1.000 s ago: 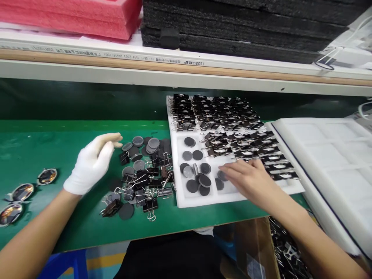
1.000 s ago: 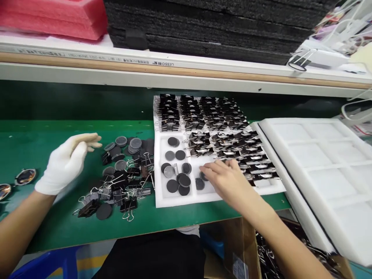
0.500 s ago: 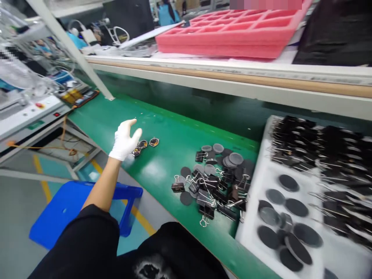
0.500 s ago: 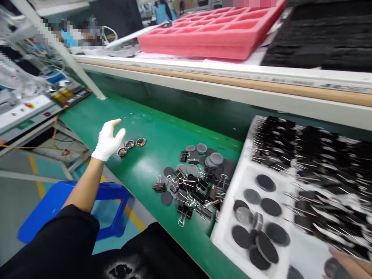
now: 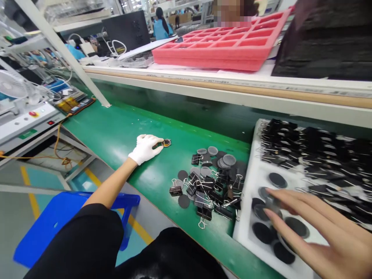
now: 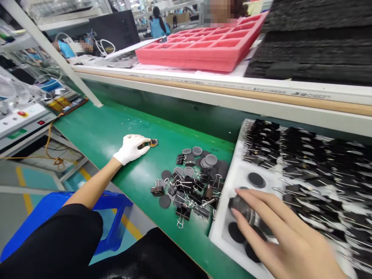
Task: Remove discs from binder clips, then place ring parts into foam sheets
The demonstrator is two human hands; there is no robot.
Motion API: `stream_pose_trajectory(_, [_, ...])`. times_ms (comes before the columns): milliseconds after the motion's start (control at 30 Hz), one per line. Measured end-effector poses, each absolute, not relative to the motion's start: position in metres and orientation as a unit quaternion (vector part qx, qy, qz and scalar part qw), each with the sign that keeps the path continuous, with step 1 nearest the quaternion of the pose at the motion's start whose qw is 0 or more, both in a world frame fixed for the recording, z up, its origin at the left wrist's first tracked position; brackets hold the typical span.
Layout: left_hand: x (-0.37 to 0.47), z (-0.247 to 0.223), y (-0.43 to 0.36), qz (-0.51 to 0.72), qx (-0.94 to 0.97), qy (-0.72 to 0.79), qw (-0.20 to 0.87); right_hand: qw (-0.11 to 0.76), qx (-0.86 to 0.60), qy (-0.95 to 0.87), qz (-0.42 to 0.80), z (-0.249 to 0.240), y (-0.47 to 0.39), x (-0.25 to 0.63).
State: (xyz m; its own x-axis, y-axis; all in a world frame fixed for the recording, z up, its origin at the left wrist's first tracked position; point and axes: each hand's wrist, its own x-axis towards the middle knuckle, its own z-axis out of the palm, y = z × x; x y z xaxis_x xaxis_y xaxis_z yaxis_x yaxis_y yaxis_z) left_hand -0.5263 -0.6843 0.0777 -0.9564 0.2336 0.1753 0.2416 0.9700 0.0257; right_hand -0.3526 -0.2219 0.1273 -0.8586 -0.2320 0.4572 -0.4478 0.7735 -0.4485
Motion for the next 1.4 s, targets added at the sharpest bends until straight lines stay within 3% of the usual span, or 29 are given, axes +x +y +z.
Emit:
stream_pose_trajectory(233, [-0.567,0.110,-0.665,0.066,-0.188,-0.979,-0.045,0.147,0.154,-0.909,0.359,0.141,-0.250,-0.364])
stream_pose_trajectory(500, [-0.581,0.104,-0.614,-0.061,-0.214,-0.971,-0.087,0.059,-0.003,-0.775,0.629,0.127,-0.275,-0.388])
stream_pose_trajectory(700, [-0.577,0.109,-0.572,-0.192,-0.179,-0.961,-0.083,0.030,-0.031,-0.703,0.710,0.121,-0.274,-0.395])
stream_pose_trajectory(867, [-0.538,0.142,-0.513,-0.399,-0.163,-0.897,-0.094,0.008,-0.046,-0.673,0.738,0.128,-0.284,-0.389])
stream_pose_trajectory(1000, [-0.496,0.159,-0.469,-0.480,-0.233,-0.834,-0.138,0.030,-0.062,-0.667,0.742,0.131,-0.294,-0.388])
stream_pose_trajectory(1200, [-0.483,0.161,-0.461,-0.458,-0.355,-0.794,-0.182,0.115,-0.095,-0.703,0.695,0.116,-0.293,-0.396])
stream_pose_trajectory(1400, [-0.507,0.163,-0.474,-0.377,-0.410,-0.817,-0.153,0.073,-0.057,-0.765,0.637,0.126,-0.294,-0.405])
